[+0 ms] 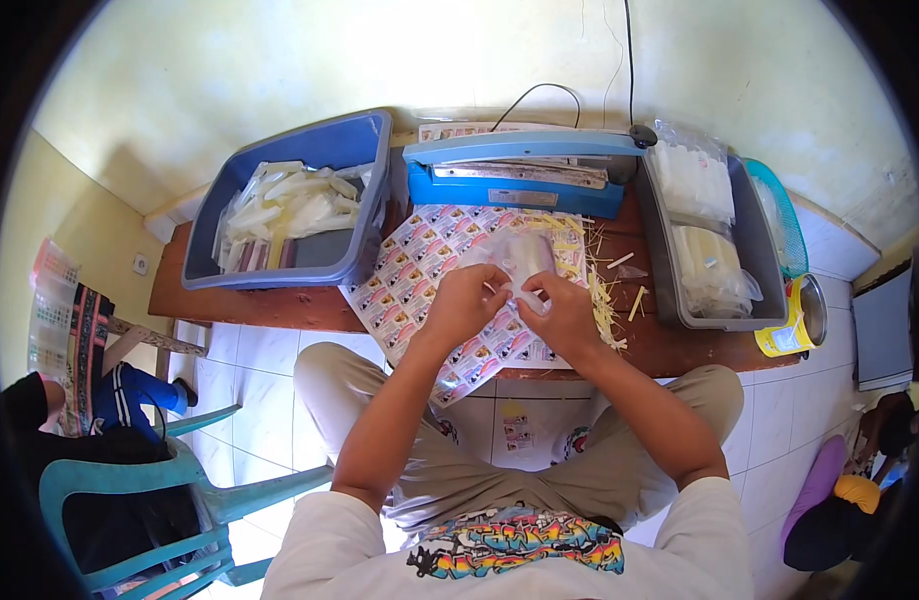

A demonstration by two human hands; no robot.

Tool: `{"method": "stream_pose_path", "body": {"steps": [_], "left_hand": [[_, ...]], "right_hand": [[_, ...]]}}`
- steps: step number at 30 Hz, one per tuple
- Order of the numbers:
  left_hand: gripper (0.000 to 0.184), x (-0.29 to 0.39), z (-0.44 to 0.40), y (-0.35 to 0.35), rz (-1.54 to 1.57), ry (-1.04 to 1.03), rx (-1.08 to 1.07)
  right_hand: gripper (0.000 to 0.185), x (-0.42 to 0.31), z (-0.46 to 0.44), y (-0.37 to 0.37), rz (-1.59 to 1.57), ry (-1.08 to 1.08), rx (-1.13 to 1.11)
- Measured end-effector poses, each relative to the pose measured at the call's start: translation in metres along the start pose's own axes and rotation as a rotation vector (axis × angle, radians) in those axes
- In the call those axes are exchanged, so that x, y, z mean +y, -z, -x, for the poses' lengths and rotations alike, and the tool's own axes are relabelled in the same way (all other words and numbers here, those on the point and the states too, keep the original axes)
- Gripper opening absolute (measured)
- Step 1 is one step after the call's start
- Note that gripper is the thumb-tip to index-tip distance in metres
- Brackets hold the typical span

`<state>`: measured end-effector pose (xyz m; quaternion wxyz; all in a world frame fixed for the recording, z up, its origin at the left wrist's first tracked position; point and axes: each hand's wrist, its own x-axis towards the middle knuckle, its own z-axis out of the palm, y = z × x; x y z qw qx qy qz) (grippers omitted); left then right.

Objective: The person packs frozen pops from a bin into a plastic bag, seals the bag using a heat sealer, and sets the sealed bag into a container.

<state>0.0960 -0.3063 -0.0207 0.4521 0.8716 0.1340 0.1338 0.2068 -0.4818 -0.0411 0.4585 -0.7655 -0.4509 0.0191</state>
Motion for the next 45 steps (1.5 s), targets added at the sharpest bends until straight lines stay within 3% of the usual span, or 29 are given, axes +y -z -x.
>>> {"method": "stream_pose_path", "body": {"steps": [4,12,17,29,41,45], "left_hand": [[0.026,-0.016,0.006,0.001,-0.106,-0.005,-0.008],[0.022,-0.036,0.012,0.004,-0.118,0.029,-0.013],[0.023,-0.025,0.013,0.006,-0.201,0.092,-0.072],[0.023,-0.025,0.014,0.009,-0.271,0.077,-0.122],[0.025,-0.024,0.012,0.011,-0.235,0.041,-0.162],[0.026,-0.031,0.011,0.013,-0.151,-0.038,-0.076]], "right_hand": [[0.029,0.005,0.001,-0.017,0.031,0.043,-0.037],[0.037,-0.014,0.002,-0.021,-0.154,-0.014,-0.261],[0.048,0.001,0.0,-0.022,-0.04,0.114,-0.356],[0.055,-0.007,-0.026,-0.02,0.407,0.033,-0.149],[0.051,0.004,-0.027,-0.024,0.48,-0.009,-0.174],[0.051,0.003,-0.027,-0.019,0.39,-0.026,-0.202]]}}
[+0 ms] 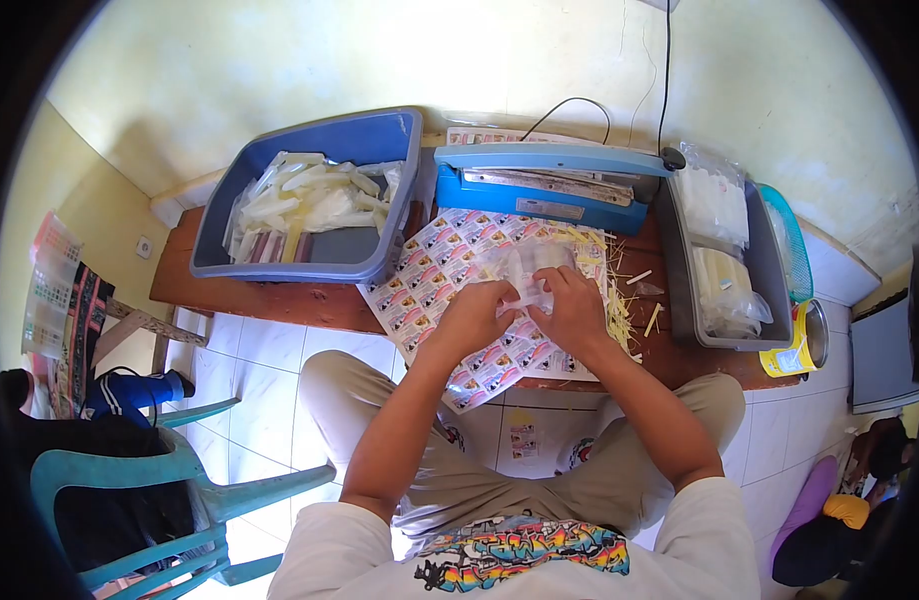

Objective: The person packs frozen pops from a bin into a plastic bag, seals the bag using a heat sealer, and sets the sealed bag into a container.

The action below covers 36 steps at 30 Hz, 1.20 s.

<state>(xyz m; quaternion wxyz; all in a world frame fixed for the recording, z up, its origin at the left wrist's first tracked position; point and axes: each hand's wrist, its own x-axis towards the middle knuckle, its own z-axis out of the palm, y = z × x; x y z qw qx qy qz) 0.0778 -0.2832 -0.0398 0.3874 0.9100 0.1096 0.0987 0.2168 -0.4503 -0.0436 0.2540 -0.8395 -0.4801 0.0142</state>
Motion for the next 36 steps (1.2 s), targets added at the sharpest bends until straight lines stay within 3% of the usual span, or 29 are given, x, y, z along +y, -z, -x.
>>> {"method": "stream_pose_path", "body": {"steps": [11,14,19,23,29,36], "left_hand": [[0.027,0.008,-0.003,0.017,0.092,-0.042,0.106],[0.022,0.015,-0.001,0.026,0.101,-0.043,0.155],[0.018,0.026,0.004,0.044,0.241,-0.134,0.409],[0.019,0.029,0.013,0.075,0.175,-0.152,0.536],[0.019,0.005,0.028,0.129,0.035,-0.011,0.795],[0.02,-0.063,0.02,0.196,-0.111,0.226,0.903]], "right_hand": [[0.047,-0.012,0.006,0.041,-0.18,0.241,0.142],[0.046,-0.017,0.005,0.047,-0.255,0.207,0.118],[0.041,-0.033,-0.001,0.057,-0.351,0.182,0.114],[0.039,-0.054,-0.017,0.058,-0.4,0.212,0.15],[0.037,-0.107,-0.076,0.037,-0.58,0.409,0.198],[0.036,-0.174,-0.181,-0.012,-0.645,0.513,0.181]]}}
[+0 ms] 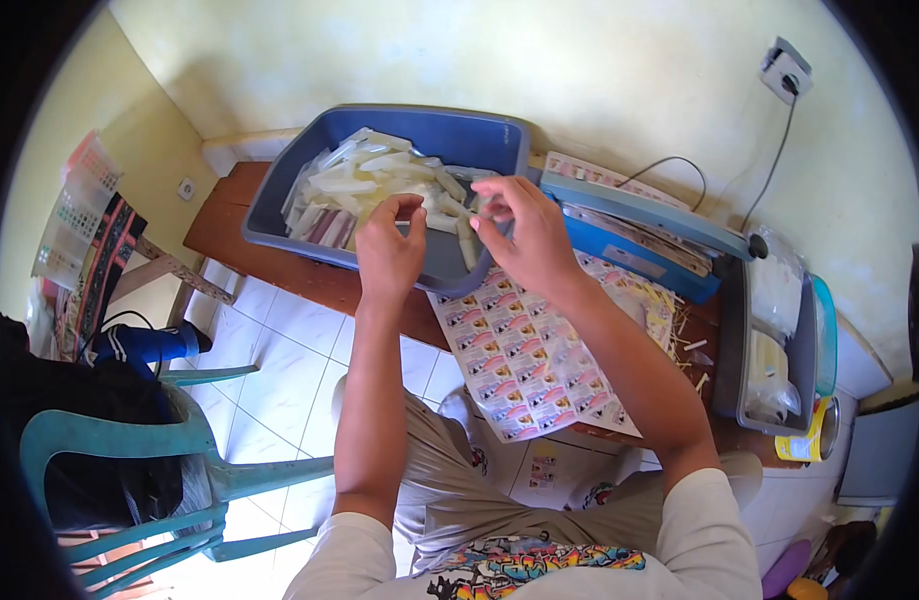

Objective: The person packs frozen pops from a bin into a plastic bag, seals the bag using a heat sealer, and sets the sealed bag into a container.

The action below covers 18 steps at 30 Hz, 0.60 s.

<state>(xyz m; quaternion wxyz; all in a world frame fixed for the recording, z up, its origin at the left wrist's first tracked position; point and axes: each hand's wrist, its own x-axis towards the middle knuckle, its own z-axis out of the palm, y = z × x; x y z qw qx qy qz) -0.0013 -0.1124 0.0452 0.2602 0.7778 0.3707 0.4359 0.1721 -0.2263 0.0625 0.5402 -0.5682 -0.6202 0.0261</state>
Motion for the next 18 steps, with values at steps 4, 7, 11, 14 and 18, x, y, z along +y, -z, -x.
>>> {"method": "stream_pose_path", "body": {"steps": [4,7,11,14,18], "left_hand": [[0.02,-0.041,-0.031,-0.013,-0.09,0.054,-0.08],[0.021,-0.054,-0.052,-0.023,-0.196,0.099,-0.146],[0.022,-0.077,-0.074,-0.04,-0.245,0.121,-0.169],[0.023,-0.095,-0.081,-0.05,-0.218,0.144,-0.216],[0.025,-0.094,-0.077,-0.054,-0.269,0.208,-0.306]], "right_hand": [[0.038,0.052,-0.045,-0.044,0.079,-0.039,-0.079],[0.039,0.088,-0.068,-0.07,0.185,-0.143,-0.151],[0.043,0.129,-0.093,-0.097,0.371,-0.237,-0.23],[0.041,0.156,-0.103,-0.109,0.47,-0.35,-0.387],[0.04,0.179,-0.107,-0.125,0.747,-0.397,-0.74]]}}
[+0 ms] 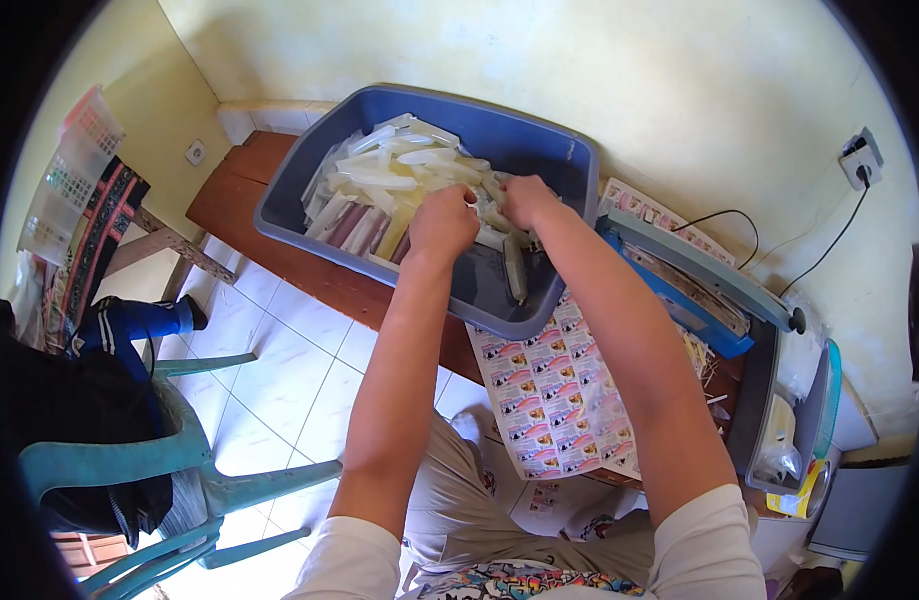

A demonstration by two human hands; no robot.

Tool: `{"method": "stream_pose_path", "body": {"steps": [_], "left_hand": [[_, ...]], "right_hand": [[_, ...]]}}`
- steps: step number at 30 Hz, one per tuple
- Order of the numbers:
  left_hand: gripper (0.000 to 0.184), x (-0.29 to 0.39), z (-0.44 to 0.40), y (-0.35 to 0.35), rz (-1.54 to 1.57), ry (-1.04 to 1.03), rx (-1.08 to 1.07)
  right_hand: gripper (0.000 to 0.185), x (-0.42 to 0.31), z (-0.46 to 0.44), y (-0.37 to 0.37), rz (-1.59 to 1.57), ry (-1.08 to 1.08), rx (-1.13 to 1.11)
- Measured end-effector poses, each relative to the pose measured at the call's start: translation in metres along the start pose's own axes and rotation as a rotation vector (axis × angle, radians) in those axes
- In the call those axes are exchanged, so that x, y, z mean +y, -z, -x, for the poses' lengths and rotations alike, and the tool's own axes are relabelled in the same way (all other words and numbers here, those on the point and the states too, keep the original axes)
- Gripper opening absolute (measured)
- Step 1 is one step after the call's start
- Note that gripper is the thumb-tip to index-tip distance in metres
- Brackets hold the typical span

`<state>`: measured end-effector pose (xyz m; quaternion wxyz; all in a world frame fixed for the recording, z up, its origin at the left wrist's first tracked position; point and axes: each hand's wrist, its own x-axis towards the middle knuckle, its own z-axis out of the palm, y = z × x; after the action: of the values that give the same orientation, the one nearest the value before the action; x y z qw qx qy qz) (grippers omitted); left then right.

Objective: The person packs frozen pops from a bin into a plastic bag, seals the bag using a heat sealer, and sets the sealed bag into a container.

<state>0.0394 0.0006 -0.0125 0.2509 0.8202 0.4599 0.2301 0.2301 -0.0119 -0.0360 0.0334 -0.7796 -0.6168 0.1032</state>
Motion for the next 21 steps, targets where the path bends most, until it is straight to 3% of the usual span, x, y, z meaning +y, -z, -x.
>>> {"method": "stream_pose_path", "body": {"steps": [2,4,9,11,17,21], "left_hand": [[0.024,0.003,0.006,-0.001,-0.015,-0.001,0.006],[0.024,0.007,0.008,-0.001,0.025,0.062,-0.083],[0.023,0.012,0.014,0.001,-0.036,0.038,-0.065],[0.023,0.013,0.015,0.002,-0.041,0.049,-0.071],[0.024,0.018,0.018,0.005,-0.07,0.067,-0.097],[0.026,0.016,0.017,0.006,-0.094,0.093,-0.095]], "right_hand": [[0.036,0.008,-0.004,-0.022,0.162,0.127,-0.027],[0.034,0.018,-0.017,-0.038,0.186,0.122,-0.07],[0.029,0.008,-0.007,-0.022,0.191,0.102,-0.121],[0.029,-0.008,0.006,0.0,0.062,-0.047,-0.169],[0.03,-0.001,-0.009,-0.016,-0.103,-0.121,0.001],[0.03,-0.003,-0.004,-0.015,-0.023,-0.099,-0.077]]}}
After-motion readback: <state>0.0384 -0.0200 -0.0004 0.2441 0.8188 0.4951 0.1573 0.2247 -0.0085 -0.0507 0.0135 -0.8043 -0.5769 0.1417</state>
